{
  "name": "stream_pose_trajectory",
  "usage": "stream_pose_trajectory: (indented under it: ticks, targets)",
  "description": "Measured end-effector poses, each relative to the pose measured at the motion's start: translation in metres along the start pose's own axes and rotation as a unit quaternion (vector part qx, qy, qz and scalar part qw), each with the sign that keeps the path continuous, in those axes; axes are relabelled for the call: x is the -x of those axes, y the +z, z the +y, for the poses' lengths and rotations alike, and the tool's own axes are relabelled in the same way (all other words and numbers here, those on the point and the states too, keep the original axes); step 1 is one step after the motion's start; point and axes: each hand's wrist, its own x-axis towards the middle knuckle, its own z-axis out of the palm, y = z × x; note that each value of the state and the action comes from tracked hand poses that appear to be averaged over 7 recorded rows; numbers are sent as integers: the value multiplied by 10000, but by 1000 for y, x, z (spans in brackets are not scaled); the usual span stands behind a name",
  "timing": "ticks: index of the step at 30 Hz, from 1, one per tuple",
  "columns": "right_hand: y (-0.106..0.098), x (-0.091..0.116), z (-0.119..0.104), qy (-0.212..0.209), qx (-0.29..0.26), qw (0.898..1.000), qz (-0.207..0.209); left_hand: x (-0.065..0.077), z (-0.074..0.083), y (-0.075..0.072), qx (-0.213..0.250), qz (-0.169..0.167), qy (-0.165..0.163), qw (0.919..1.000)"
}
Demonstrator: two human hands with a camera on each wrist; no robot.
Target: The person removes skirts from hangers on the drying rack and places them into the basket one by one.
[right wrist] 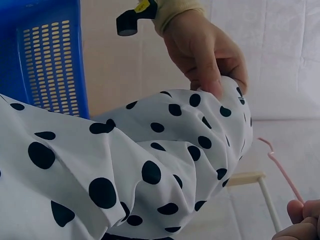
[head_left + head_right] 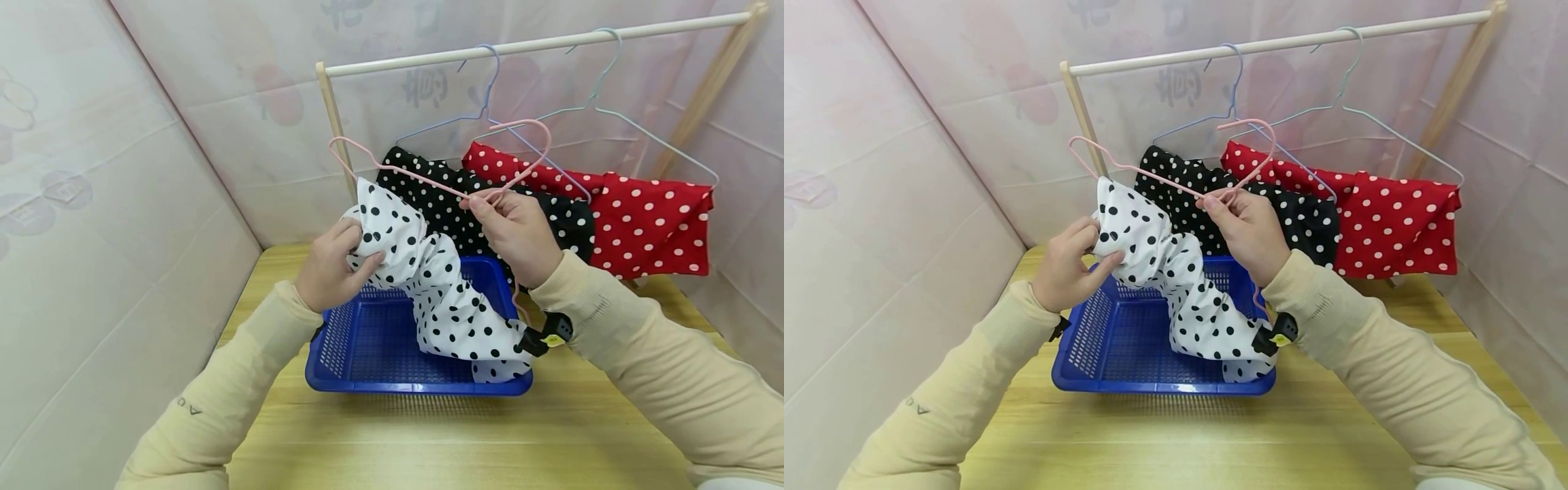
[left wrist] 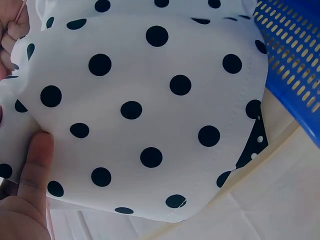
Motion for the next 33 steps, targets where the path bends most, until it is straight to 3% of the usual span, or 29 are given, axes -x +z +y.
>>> stream_pose_trajectory:
  ticks: [21,33]
  targets:
    - [-1,1,1,60,-93,9999,-29,24,2,8,317,-220,-322,9987]
    - [0,2,0,111,-117,9998,78,32,5,7,409,-720,-385,9958]
